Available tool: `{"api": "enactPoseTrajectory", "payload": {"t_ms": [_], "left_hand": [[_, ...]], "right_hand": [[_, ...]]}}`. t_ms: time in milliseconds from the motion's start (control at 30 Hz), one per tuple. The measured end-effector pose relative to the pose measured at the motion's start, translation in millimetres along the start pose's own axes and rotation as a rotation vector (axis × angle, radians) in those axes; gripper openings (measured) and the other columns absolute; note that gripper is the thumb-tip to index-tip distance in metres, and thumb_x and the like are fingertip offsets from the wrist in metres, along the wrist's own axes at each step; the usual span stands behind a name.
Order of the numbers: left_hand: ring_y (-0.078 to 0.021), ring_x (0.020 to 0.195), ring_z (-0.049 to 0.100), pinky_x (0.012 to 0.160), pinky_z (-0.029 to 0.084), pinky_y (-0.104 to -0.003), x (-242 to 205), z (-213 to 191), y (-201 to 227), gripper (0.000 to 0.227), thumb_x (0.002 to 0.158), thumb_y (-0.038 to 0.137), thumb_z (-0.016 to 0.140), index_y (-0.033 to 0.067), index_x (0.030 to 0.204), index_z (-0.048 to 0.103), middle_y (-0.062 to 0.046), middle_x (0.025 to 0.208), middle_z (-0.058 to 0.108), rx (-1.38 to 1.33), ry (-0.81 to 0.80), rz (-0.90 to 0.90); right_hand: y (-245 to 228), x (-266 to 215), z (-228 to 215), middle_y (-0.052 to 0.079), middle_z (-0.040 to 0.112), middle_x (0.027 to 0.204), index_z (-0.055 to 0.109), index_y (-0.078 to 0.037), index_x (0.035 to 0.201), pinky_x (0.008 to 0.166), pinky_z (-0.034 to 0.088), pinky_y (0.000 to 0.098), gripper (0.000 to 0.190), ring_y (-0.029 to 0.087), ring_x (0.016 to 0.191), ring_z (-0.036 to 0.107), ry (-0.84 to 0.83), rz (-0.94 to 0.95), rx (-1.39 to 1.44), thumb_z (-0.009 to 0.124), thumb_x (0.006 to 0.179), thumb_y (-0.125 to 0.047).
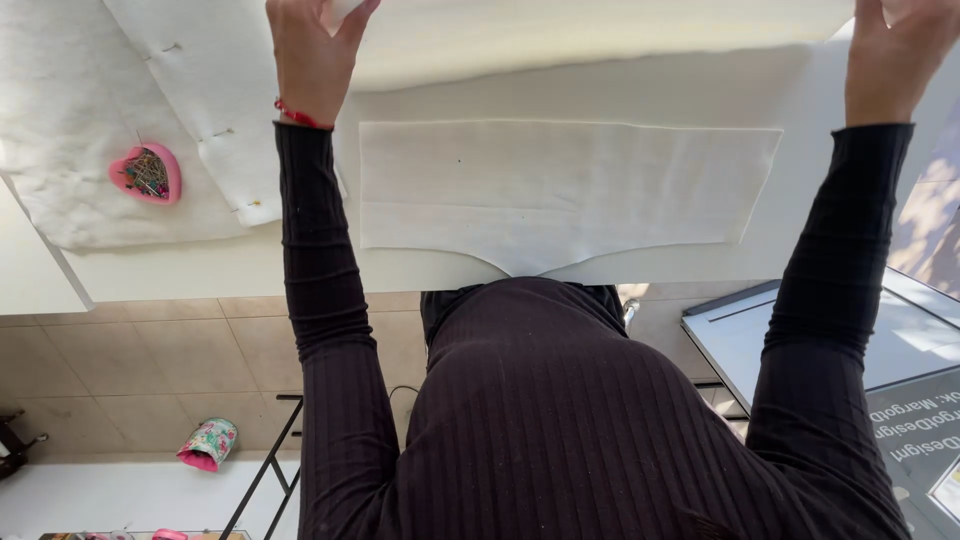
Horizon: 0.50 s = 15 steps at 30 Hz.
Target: Pinning pieces of white fabric together on a table to prepare for sewing.
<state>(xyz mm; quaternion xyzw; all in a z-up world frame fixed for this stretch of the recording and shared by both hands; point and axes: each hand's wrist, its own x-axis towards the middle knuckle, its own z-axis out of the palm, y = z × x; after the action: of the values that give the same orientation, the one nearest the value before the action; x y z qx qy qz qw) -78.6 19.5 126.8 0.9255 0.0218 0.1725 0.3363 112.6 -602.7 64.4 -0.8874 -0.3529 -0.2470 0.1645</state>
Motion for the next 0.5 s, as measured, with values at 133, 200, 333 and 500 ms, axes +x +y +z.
{"api": "enactPoseTrajectory", "payload": {"t_ms": [133, 200, 333, 500], "left_hand": [[-0.0229, 0.105, 0.065, 0.079, 0.057, -0.033, -71, -72, 68, 0.024, 0.091, -0.006, 0.088, 0.0088, 0.104, 0.074, -0.004, 0.105, 0.068, -0.051, 0.001, -0.021], [-0.023, 0.108, 0.063, 0.083, 0.061, -0.032, -115, -80, 82, 0.028, 0.087, -0.005, 0.09, 0.0126, 0.103, 0.075, -0.002, 0.105, 0.067, -0.042, 0.006, -0.05], [-0.0255, 0.121, 0.063, 0.095, 0.06, -0.04, -194, -63, 99, 0.035, 0.079, -0.006, 0.084, 0.0134, 0.105, 0.069, -0.003, 0.114, 0.063, -0.05, -0.006, -0.223], [-0.0228, 0.112, 0.065, 0.087, 0.064, -0.038, -247, 0, 78, 0.05, 0.089, 0.003, 0.079, 0.009, 0.133, 0.056, -0.008, 0.129, 0.056, -0.253, 0.234, -0.659]], "right_hand": [[-71, -39, -82, 0.011, 0.065, 0.12, 0.068, 0.001, 0.118, 0.104, 0.057, 0.0375, 0.016, 0.026, 0.121, 0.069, -0.088, 0.366, 0.327, 0.072, 0.103, 0.005], [-108, -55, -100, 0.01, 0.063, 0.118, 0.07, -0.001, 0.118, 0.112, 0.059, 0.0387, 0.018, 0.026, 0.129, 0.069, -0.099, 0.33, 0.272, 0.074, 0.102, 0.006], [-156, -134, -84, 0.011, 0.058, 0.131, 0.071, -0.006, 0.11, 0.112, 0.058, 0.0459, 0.02, 0.028, 0.127, 0.067, 0.036, 0.504, 0.305, 0.084, 0.104, 0.008], [-194, -170, -59, 0.01, 0.06, 0.143, 0.071, -0.007, 0.114, 0.115, 0.054, 0.0487, 0.011, 0.029, 0.138, 0.06, 0.183, 0.893, 0.438, 0.077, 0.106, -0.003]]}}
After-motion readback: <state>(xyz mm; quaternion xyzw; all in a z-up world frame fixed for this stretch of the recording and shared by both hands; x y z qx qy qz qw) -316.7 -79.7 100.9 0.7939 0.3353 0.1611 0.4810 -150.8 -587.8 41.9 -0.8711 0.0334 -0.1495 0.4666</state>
